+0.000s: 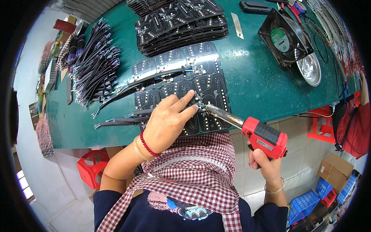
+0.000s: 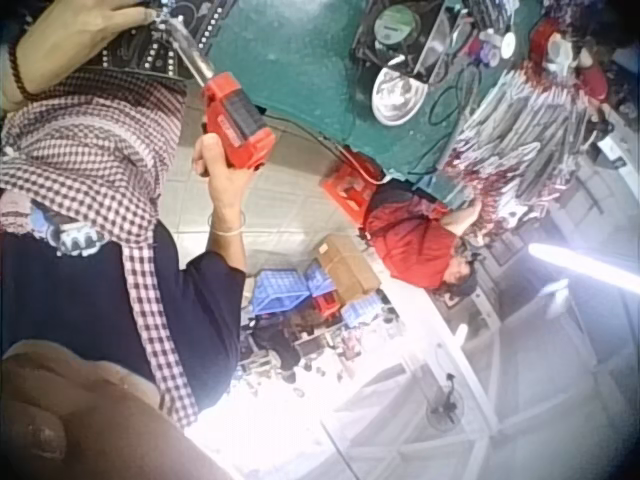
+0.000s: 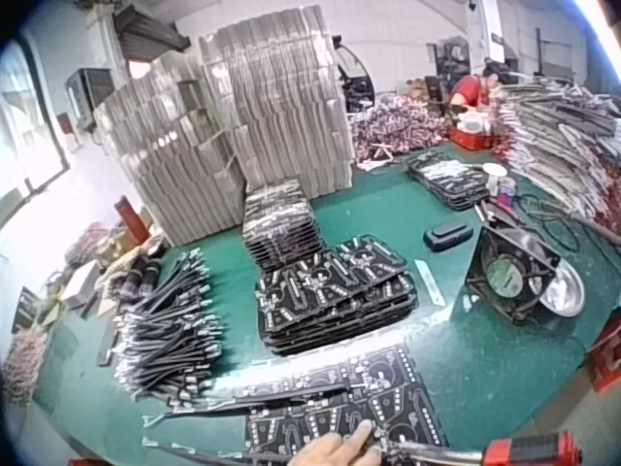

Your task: The person solders wires to circuit boards using a soldering iron, places completed circuit boards into a box, and solders wires onto new circuit boards.

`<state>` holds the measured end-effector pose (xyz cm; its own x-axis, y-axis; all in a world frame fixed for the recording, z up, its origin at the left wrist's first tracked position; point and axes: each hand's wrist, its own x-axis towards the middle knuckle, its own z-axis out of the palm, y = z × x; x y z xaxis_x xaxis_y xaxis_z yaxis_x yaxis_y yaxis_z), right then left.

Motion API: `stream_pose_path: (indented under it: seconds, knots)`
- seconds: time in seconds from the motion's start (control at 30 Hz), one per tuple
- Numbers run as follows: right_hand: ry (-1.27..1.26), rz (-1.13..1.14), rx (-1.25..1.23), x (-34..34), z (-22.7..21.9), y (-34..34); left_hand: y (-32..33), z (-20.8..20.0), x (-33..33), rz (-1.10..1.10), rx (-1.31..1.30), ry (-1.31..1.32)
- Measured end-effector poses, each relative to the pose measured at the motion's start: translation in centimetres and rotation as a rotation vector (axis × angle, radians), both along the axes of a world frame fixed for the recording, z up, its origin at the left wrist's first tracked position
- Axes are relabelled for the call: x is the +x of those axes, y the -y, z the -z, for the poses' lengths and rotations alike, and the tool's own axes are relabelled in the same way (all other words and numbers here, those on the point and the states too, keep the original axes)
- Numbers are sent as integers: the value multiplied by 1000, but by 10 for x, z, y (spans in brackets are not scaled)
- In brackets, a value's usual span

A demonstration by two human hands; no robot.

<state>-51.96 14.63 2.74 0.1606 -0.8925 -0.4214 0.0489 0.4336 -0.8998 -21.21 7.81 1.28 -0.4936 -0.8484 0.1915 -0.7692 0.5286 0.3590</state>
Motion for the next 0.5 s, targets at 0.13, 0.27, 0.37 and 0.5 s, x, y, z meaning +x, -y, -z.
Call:
stream_pose_path:
  seconds: [0.13, 0.27, 0.37, 0.5]
  knots:
    - [-9, 2, -31, 5, 0, 4, -1, 0, 0, 10, 11, 10]
    - [-3, 22, -27, 5, -2, 6, -1, -1, -1, 14, 26, 17]
    - [11, 23, -62, 2, -5, 7, -1, -1, -1, 17, 25, 10]
    - [84, 101, -81, 0, -8, 5, -1, 1, 0, 2, -29, 7]
